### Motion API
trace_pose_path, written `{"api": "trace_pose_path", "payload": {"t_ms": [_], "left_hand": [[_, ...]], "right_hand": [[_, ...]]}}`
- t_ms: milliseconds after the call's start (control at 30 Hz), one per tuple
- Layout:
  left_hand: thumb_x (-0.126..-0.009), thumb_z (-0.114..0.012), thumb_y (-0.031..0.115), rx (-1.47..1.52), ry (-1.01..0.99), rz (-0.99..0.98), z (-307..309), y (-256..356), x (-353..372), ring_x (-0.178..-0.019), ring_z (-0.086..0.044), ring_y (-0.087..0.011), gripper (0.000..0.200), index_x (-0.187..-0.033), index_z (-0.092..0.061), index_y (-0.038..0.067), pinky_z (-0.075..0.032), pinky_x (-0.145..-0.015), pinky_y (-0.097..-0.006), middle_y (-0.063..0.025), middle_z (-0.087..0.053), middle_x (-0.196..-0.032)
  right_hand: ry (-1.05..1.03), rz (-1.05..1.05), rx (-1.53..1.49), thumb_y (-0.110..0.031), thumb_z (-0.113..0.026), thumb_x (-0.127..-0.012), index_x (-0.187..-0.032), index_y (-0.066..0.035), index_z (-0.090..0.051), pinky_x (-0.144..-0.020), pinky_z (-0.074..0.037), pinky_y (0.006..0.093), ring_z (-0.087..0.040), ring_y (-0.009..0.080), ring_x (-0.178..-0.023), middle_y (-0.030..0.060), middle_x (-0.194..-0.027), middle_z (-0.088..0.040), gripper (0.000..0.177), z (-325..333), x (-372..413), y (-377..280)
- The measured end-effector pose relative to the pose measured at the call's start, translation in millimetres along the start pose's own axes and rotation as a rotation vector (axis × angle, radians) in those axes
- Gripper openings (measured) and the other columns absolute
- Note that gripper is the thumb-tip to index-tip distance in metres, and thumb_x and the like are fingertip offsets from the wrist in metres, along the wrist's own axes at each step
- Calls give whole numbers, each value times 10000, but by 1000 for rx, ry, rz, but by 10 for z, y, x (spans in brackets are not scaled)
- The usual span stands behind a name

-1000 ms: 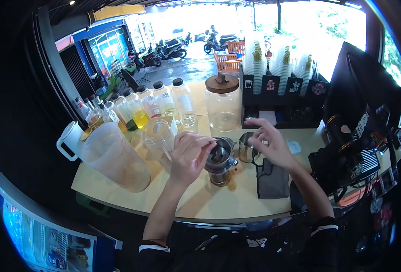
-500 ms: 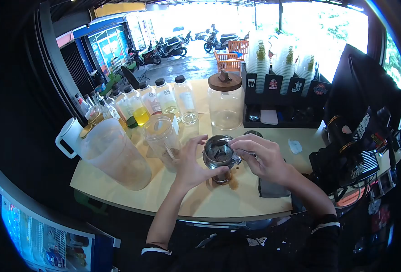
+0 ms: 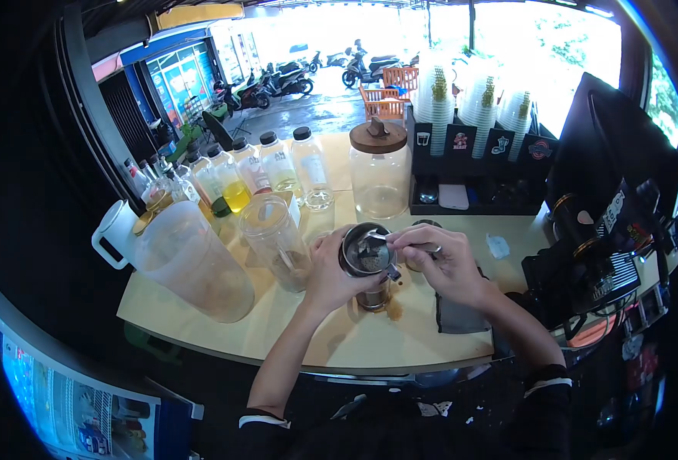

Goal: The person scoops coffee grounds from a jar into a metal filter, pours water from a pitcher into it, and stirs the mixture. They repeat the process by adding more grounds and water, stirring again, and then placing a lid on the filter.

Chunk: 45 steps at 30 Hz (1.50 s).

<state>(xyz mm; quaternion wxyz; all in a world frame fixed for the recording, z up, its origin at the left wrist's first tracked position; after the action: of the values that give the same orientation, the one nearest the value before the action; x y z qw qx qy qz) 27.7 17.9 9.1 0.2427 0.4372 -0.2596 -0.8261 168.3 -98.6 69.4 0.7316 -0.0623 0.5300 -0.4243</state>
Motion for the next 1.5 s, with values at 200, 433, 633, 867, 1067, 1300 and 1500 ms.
{"api": "trace_pose_path", "payload": {"t_ms": [200, 433, 633, 867, 1067, 1300, 1500], "left_hand": [[-479, -879, 244, -64, -156, -73, 93, 108, -67, -1108, -560, -269, 842, -1240, -543, 113, -364, -1022, -410, -71, -631, -1159], [-501, -854, 243, -35, -210, -114, 148, 124, -108, -1119, -555, -259, 853, -1278, -518, 135, -340, -1035, -404, -74, -619, -1185], [-531, -830, 228, -31, -257, -151, 167, 153, -127, -1139, -559, -251, 847, -1302, -490, 144, -299, -1069, -398, -68, -609, -1214], [-540, -831, 210, -26, -268, -151, 143, 180, -116, -1162, -548, -251, 843, -1307, -484, 154, -301, -1067, -388, -61, -603, -1230], [-539, -821, 188, -19, -288, -167, 136, 253, -111, -1179, -533, -241, 846, -1312, -479, 158, -313, -1051, -381, -57, -593, -1251], [-532, -813, 179, -48, -284, -195, 128, 247, -101, -1188, -529, -249, 858, -1318, -472, 151, -308, -1046, -376, -56, -572, -1285], [-544, -818, 196, -61, -281, -254, 126, 291, -96, -1191, -528, -258, 855, -1321, -465, 148, -306, -1041, -383, -69, -560, -1303]], "right_hand": [[-16, -53, -297, -13, -548, -929, -1047, 34, -591, -785, -548, 290, -653, 152, -907, 124, -1033, -662, 135, -17, 19, 87], [-161, -126, -415, -85, -430, -989, -1098, 22, -552, -869, -498, 324, -628, 167, -949, 128, -1058, -636, 195, 28, -20, 44], [-240, -124, -235, -131, -405, -999, -1097, 13, -579, -850, -500, 318, -640, 180, -910, 116, -1006, -656, 246, 103, -103, -114], [-212, -129, -221, -132, -424, -994, -1054, 11, -630, -830, -511, 316, -642, 167, -892, 96, -980, -662, 258, 144, -121, -68], [-284, -155, -271, -110, -414, -993, -1044, 23, -626, -812, -520, 301, -642, 141, -882, 93, -981, -666, 256, 105, -132, -41], [-279, -198, -316, -89, -411, -987, -1020, 24, -613, -787, -528, 290, -645, 128, -832, 91, -935, -677, 234, 105, -187, -16], [-324, -212, -287, -102, -424, -985, -986, 26, -576, -768, -533, 286, -648, 128, -819, 87, -925, -679, 199, 82, -268, -13]]}}
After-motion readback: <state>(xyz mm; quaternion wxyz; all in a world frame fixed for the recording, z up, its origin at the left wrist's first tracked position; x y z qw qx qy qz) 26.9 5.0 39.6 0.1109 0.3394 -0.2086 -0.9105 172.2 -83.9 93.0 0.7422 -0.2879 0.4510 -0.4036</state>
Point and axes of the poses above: each hand's wrist, its own x-axis away from the middle knuckle, its own z-axis out of the back of the hand, y = z × x, the point moved 6 cm from there along -x, towards the middle knuckle
